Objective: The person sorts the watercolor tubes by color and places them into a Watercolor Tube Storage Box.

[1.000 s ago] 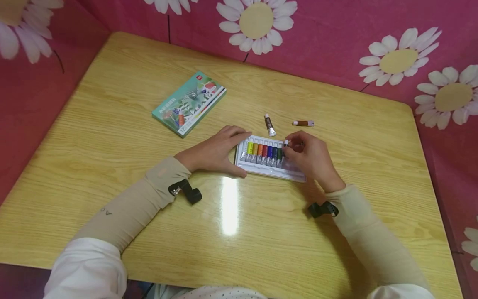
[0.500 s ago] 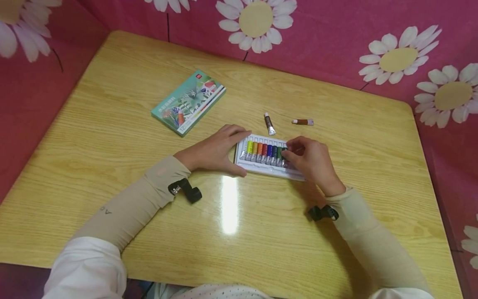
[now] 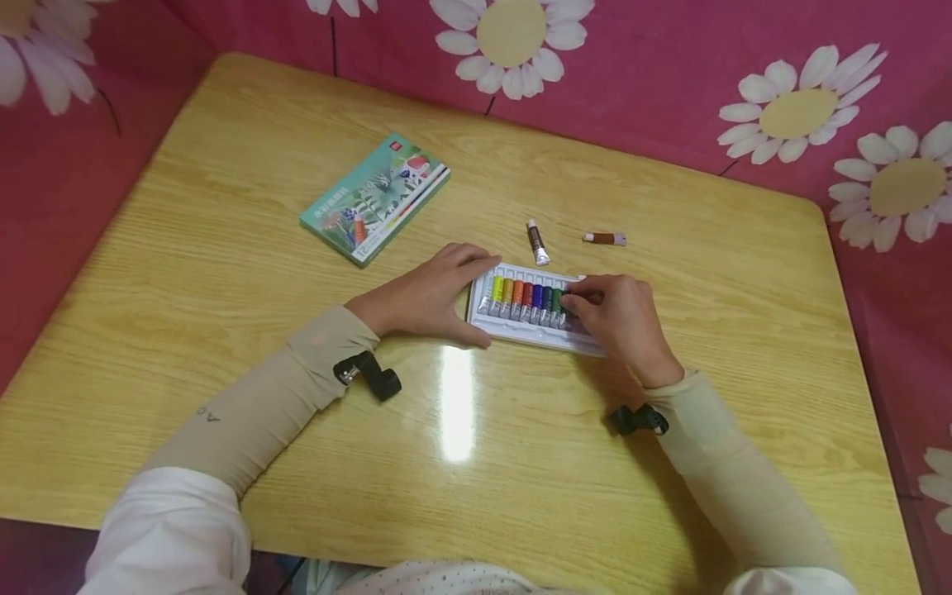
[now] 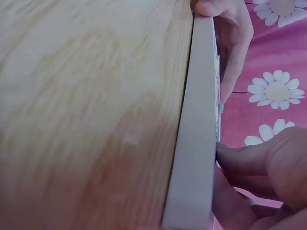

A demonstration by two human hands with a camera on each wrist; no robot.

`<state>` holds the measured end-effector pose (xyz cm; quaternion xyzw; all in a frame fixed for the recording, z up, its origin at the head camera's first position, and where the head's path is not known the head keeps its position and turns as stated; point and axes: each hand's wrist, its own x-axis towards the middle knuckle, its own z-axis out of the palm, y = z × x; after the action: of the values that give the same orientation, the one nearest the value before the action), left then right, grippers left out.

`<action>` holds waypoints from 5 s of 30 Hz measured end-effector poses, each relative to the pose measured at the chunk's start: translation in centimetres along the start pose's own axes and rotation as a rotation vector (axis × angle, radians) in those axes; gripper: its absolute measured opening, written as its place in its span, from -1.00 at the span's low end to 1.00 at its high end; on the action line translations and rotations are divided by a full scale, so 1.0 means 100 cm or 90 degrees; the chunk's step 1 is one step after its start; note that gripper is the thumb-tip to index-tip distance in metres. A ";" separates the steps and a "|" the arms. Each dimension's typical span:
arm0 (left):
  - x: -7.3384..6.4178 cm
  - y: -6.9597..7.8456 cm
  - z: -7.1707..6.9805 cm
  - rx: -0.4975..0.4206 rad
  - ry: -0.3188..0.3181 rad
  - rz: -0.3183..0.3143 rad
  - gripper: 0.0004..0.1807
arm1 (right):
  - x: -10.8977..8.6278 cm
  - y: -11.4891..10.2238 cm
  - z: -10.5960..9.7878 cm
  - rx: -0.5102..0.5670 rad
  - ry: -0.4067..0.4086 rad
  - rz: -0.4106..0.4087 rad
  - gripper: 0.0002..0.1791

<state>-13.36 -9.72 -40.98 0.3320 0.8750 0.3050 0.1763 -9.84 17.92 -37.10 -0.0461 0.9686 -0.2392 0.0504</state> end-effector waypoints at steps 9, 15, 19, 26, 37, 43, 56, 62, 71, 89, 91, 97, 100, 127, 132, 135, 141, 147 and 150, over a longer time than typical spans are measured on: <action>-0.001 0.001 -0.001 -0.001 -0.001 -0.003 0.31 | 0.003 0.001 -0.005 -0.008 -0.024 0.010 -0.74; -0.002 0.001 -0.001 -0.006 -0.002 0.000 0.31 | 0.005 0.004 -0.013 -0.010 -0.047 0.013 -0.70; -0.002 0.002 -0.002 -0.001 -0.002 0.001 0.31 | 0.006 0.006 -0.017 -0.005 -0.060 0.023 -0.70; -0.002 0.002 -0.002 -0.002 -0.003 -0.001 0.31 | 0.007 0.010 -0.020 -0.004 -0.058 0.033 -0.71; -0.001 0.001 -0.002 -0.004 -0.003 -0.002 0.32 | 0.010 0.014 -0.023 0.006 -0.053 0.013 -0.74; -0.001 0.001 -0.001 -0.008 -0.004 0.001 0.31 | 0.013 0.015 -0.026 0.013 -0.055 0.037 -0.73; -0.002 0.000 -0.001 -0.016 -0.002 0.000 0.30 | 0.029 0.023 -0.040 0.027 -0.011 0.070 -0.73; -0.001 0.000 -0.001 -0.013 -0.004 -0.001 0.30 | 0.040 0.028 -0.047 0.008 -0.003 0.097 -0.67; 0.000 -0.001 0.000 -0.009 -0.007 -0.003 0.29 | 0.060 0.038 -0.049 -0.045 0.020 0.043 -0.72; 0.000 0.000 -0.003 -0.007 -0.005 0.005 0.29 | 0.093 0.057 -0.039 -0.110 -0.020 -0.162 -0.79; 0.000 0.000 -0.003 -0.006 -0.007 0.005 0.30 | 0.096 0.059 -0.038 -0.120 -0.013 -0.193 -0.79; 0.000 -0.001 -0.002 -0.003 -0.013 0.004 0.31 | 0.101 0.060 -0.039 -0.160 -0.024 -0.233 -0.78; 0.000 -0.001 -0.002 -0.001 -0.013 0.002 0.31 | 0.101 0.059 -0.040 -0.175 -0.042 -0.226 -0.77; -0.002 0.002 -0.003 -0.003 -0.006 0.002 0.29 | 0.085 0.048 -0.040 -0.130 -0.058 -0.141 -0.61; -0.001 0.002 -0.002 -0.002 -0.005 0.004 0.29 | 0.074 0.042 -0.037 -0.075 -0.025 -0.109 -0.59; -0.001 0.002 -0.001 -0.001 -0.008 0.000 0.29 | 0.067 0.037 -0.035 -0.032 0.001 -0.080 -0.60; -0.001 0.003 -0.002 0.004 -0.013 -0.007 0.31 | 0.048 0.024 -0.033 0.033 -0.010 -0.003 -0.59; -0.002 0.002 -0.002 -0.001 -0.004 -0.003 0.30 | 0.035 0.016 -0.032 0.061 -0.040 0.035 -0.58; -0.002 0.002 -0.002 -0.002 -0.004 -0.004 0.30 | 0.029 0.014 -0.031 0.064 -0.050 0.043 -0.59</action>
<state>-13.24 -9.79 -40.64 0.3299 0.8752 0.3044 0.1804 -13.18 20.25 -35.29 -0.0199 0.9535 -0.2840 0.0986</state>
